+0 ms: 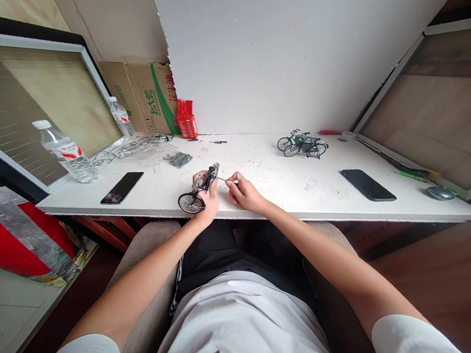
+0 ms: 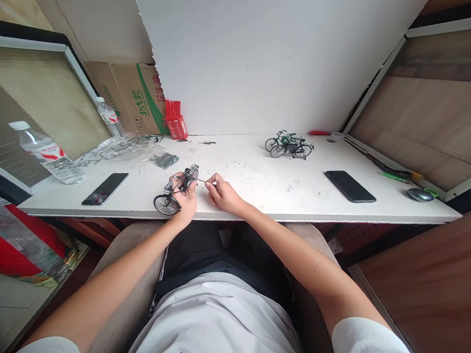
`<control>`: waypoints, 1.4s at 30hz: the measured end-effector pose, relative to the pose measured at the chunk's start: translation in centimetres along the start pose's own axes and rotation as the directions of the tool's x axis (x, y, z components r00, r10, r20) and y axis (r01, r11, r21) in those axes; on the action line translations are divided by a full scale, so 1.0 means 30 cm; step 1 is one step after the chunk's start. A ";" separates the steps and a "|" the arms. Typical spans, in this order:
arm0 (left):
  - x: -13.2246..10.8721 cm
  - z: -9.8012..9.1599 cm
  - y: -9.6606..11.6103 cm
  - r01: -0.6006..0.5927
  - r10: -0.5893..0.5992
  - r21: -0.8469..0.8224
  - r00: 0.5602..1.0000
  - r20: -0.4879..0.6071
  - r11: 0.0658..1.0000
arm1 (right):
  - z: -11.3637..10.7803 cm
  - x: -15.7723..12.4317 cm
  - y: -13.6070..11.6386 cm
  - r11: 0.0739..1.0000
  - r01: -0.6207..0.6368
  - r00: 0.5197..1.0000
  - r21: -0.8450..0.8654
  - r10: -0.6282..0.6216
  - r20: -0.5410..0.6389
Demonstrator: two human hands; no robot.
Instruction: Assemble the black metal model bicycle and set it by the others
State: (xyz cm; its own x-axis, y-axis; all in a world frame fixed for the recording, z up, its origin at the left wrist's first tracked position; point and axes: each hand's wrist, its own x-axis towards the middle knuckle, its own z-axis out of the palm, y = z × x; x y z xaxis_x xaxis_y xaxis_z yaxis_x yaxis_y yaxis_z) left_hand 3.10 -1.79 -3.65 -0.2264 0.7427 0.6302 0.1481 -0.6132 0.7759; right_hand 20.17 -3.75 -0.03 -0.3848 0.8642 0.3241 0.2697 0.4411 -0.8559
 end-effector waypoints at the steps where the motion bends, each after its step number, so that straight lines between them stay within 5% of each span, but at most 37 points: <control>1: -0.001 0.000 0.005 0.006 -0.006 -0.010 1.000 0.001 1.000 | 0.000 0.001 0.002 1.000 -0.002 1.000 0.004 0.002 0.000; 10: -0.008 -0.003 0.042 -0.005 0.004 -0.056 1.000 -0.014 0.998 | -0.006 0.011 0.021 1.000 -0.017 1.000 0.026 0.017 -0.001; 22: -0.010 -0.012 0.006 -0.027 0.027 0.035 0.999 -0.017 0.999 | -0.015 0.015 0.007 0.993 -0.079 0.995 0.083 0.073 0.072; 42: -0.006 -0.007 -0.005 -0.027 0.027 0.013 0.999 -0.020 1.000 | -0.007 0.012 0.025 0.980 0.072 0.974 -0.186 -0.109 -0.199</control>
State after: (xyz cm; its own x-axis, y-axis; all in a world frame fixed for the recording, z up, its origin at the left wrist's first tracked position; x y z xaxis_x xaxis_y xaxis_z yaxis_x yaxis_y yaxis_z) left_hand 2.92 -1.89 -3.88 -0.2412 0.7204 0.6503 0.1668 -0.6293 0.7591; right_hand 20.41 -3.07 -0.47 -0.2285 0.8416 0.4894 0.4011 0.5395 -0.7403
